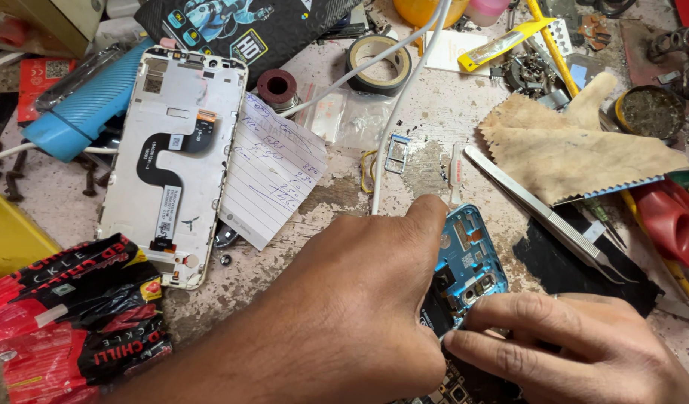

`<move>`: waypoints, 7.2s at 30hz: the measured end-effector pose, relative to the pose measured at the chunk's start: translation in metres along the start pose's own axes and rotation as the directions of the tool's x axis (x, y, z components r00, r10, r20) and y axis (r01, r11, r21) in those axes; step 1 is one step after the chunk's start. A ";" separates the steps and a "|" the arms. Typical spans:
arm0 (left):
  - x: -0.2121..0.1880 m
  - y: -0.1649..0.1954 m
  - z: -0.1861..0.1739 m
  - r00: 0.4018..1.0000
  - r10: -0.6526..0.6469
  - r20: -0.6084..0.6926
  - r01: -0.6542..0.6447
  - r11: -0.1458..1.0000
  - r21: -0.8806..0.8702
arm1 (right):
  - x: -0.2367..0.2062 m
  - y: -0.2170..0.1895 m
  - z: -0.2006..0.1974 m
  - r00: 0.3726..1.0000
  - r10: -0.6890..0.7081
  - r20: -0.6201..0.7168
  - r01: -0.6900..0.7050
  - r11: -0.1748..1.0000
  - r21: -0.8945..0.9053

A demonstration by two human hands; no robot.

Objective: The person uses tweezers and a screwdriver to remove a metal bracket and unscrew components from a disassembled smartphone. The person then uses a small brush to clean the interior of the phone chassis.

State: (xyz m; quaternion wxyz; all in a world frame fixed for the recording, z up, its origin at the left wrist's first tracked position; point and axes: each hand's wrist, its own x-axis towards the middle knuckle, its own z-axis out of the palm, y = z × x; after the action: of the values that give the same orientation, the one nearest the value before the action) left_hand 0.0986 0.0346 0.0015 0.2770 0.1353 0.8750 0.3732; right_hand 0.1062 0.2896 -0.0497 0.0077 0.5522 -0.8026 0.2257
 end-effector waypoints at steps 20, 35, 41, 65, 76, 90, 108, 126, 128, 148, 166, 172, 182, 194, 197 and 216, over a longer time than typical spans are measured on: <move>-0.002 0.005 -0.003 0.996 -0.068 0.061 0.067 0.998 0.015 | 0.001 -0.005 0.004 0.999 0.050 -0.001 -0.050 0.999 0.010; 0.002 0.000 0.007 0.999 0.020 -0.035 -0.017 0.995 0.099 | 0.004 -0.004 -0.001 0.999 0.050 -0.011 -0.049 0.996 0.068; 0.002 0.000 0.007 0.998 0.041 -0.048 -0.038 0.998 0.058 | 0.010 -0.018 -0.012 0.968 0.231 -0.099 -0.232 0.973 -0.007; 0.001 0.001 0.004 0.999 0.036 -0.029 -0.033 0.995 0.096 | -0.020 0.015 -0.009 0.988 0.119 0.097 -0.126 0.990 0.061; 0.001 0.000 0.006 0.995 0.068 -0.067 -0.062 0.994 0.092 | -0.017 0.011 -0.001 0.996 0.081 0.029 -0.083 0.992 0.097; 0.004 -0.004 0.013 0.990 0.102 -0.098 -0.091 0.989 0.114 | -0.002 0.008 -0.014 0.995 0.065 0.071 -0.071 0.994 0.082; -0.003 0.002 0.004 1.000 0.021 -0.014 -0.019 0.992 0.127 | -0.013 0.005 -0.004 0.983 0.171 0.061 -0.178 0.972 0.155; -0.002 0.000 0.006 1.000 0.015 -0.026 -0.013 0.994 0.107 | -0.016 0.007 -0.007 0.992 0.087 0.093 -0.097 0.990 0.100; -0.003 0.000 0.006 0.999 0.025 -0.034 -0.021 0.994 0.109 | -0.014 0.005 -0.009 0.990 0.101 0.100 -0.113 0.987 0.117; -0.003 0.007 0.003 1.000 0.000 -0.013 0.002 0.993 0.121 | -0.056 0.014 0.002 0.767 0.639 -0.057 -0.357 0.498 0.790; -0.002 0.000 0.006 0.999 0.001 -0.032 0.001 0.997 0.081 | -0.030 -0.009 0.015 0.841 0.480 -0.248 -0.355 0.837 0.416; -0.002 -0.001 0.005 1.000 0.008 -0.030 -0.006 0.997 0.072 | -0.014 -0.011 0.012 0.859 0.451 -0.244 -0.340 0.857 0.386; -0.001 0.000 0.005 0.999 0.017 -0.040 -0.014 0.997 0.076 | -0.010 -0.020 0.014 0.839 0.435 -0.327 -0.363 0.895 0.260; 0.000 -0.003 0.007 0.998 0.037 -0.041 -0.033 0.995 0.095 | -0.010 -0.016 0.009 0.885 0.406 -0.228 -0.328 0.891 0.314; -0.001 -0.002 0.007 0.999 0.024 -0.030 -0.021 0.996 0.090 | -0.015 -0.013 0.009 0.879 0.443 -0.173 -0.344 0.844 0.412; 0.001 -0.001 0.007 0.999 -0.001 -0.037 0.003 0.998 0.059 | -0.021 -0.015 0.015 0.805 0.566 -0.177 -0.342 0.687 0.642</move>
State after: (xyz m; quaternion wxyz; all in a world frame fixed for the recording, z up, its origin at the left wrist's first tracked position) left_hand 0.1021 0.0390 -0.0035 0.2571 0.1356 0.8909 0.3491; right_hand 0.1317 0.2980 -0.0636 -0.0709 0.2552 -0.7912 0.5513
